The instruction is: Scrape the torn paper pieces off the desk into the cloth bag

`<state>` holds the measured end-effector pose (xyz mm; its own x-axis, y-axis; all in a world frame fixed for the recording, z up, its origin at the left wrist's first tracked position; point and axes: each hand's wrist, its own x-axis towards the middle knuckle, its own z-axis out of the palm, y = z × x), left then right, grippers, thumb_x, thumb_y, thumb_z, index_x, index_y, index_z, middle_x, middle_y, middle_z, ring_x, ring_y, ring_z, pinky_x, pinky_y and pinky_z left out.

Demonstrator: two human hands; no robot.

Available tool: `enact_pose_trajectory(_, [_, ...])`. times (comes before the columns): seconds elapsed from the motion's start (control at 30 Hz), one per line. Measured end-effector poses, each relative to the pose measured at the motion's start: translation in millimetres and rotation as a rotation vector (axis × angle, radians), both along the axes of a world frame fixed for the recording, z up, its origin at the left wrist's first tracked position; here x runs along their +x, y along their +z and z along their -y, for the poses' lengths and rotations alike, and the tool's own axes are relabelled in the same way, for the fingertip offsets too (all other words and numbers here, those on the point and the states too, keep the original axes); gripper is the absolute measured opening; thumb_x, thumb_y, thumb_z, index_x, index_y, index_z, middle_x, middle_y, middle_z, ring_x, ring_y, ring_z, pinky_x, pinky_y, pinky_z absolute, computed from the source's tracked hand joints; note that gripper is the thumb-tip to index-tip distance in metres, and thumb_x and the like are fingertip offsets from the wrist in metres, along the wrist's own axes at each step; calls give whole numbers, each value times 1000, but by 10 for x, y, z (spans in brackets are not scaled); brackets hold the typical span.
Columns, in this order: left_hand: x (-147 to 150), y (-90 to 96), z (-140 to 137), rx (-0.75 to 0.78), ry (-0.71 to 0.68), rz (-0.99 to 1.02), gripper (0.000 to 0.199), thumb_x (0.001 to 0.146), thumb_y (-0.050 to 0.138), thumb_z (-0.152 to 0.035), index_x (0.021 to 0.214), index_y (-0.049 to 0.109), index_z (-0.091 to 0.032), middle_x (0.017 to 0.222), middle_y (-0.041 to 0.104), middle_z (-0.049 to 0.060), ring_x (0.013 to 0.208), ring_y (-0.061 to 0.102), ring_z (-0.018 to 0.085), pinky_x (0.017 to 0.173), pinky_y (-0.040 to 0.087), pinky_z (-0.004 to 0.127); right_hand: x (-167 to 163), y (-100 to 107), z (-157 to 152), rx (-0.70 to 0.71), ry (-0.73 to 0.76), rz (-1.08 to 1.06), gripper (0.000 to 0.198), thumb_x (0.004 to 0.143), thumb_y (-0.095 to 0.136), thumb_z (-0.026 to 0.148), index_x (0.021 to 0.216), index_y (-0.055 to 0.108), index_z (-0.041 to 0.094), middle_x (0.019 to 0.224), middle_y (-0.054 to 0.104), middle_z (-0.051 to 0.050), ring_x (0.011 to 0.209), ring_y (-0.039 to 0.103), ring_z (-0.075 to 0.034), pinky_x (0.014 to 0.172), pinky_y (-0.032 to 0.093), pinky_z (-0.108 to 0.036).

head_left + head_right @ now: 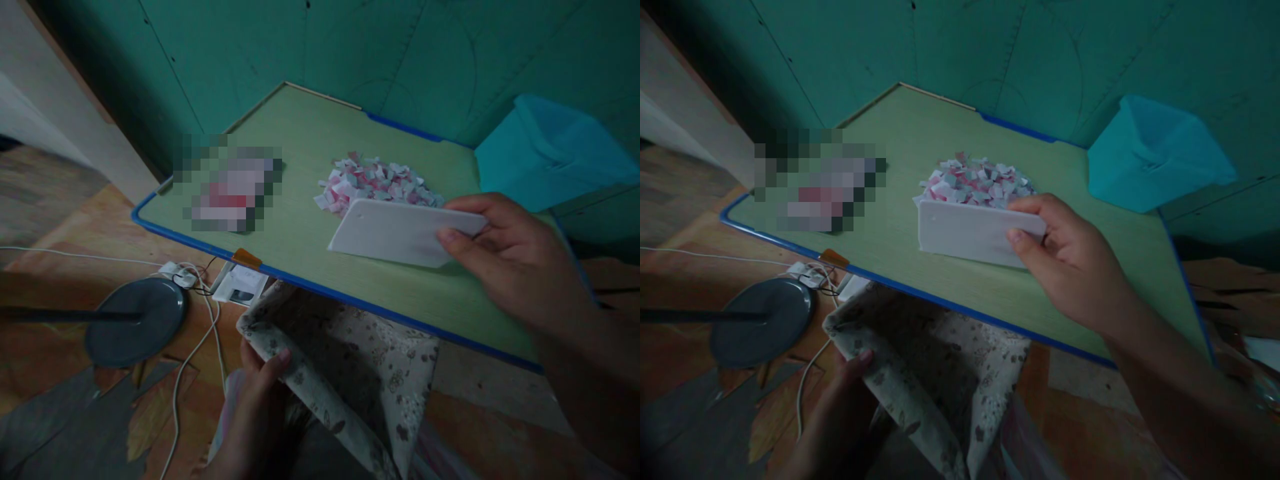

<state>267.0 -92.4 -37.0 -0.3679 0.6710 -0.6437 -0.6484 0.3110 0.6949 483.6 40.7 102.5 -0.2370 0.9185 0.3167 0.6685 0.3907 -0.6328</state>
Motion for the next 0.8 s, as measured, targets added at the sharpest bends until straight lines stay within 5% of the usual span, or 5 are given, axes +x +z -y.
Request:
enact_pose_trajectory(0.2, [-72,-113,14,-17,59,25,64,40,74,-21,100,50,-26,76,67,-2,74,64,25,57,55,34,-103,3,-187,23,-30,-144,20,76,56,17,96,55,19,83,59,4,67,53,-6,58,41,-19])
enact_pose_trajectory(0.57, [-54,-309,-15,-20,77,-32,66,37,76,-24,97,50,-27,73,63,-2,74,61,25,57,52,32,273,-166,-65,-409,-251,-597,25,69,66,25,92,55,21,78,64,3,67,57,-9,59,43,-20])
enact_pose_trajectory(0.8, [-55,-244,-5,-45,81,-22,65,40,74,-23,100,49,-27,77,67,0,74,64,28,58,53,37,168,-223,-29,-569,-188,-603,30,69,66,31,95,54,23,81,66,2,67,60,-11,56,47,-21])
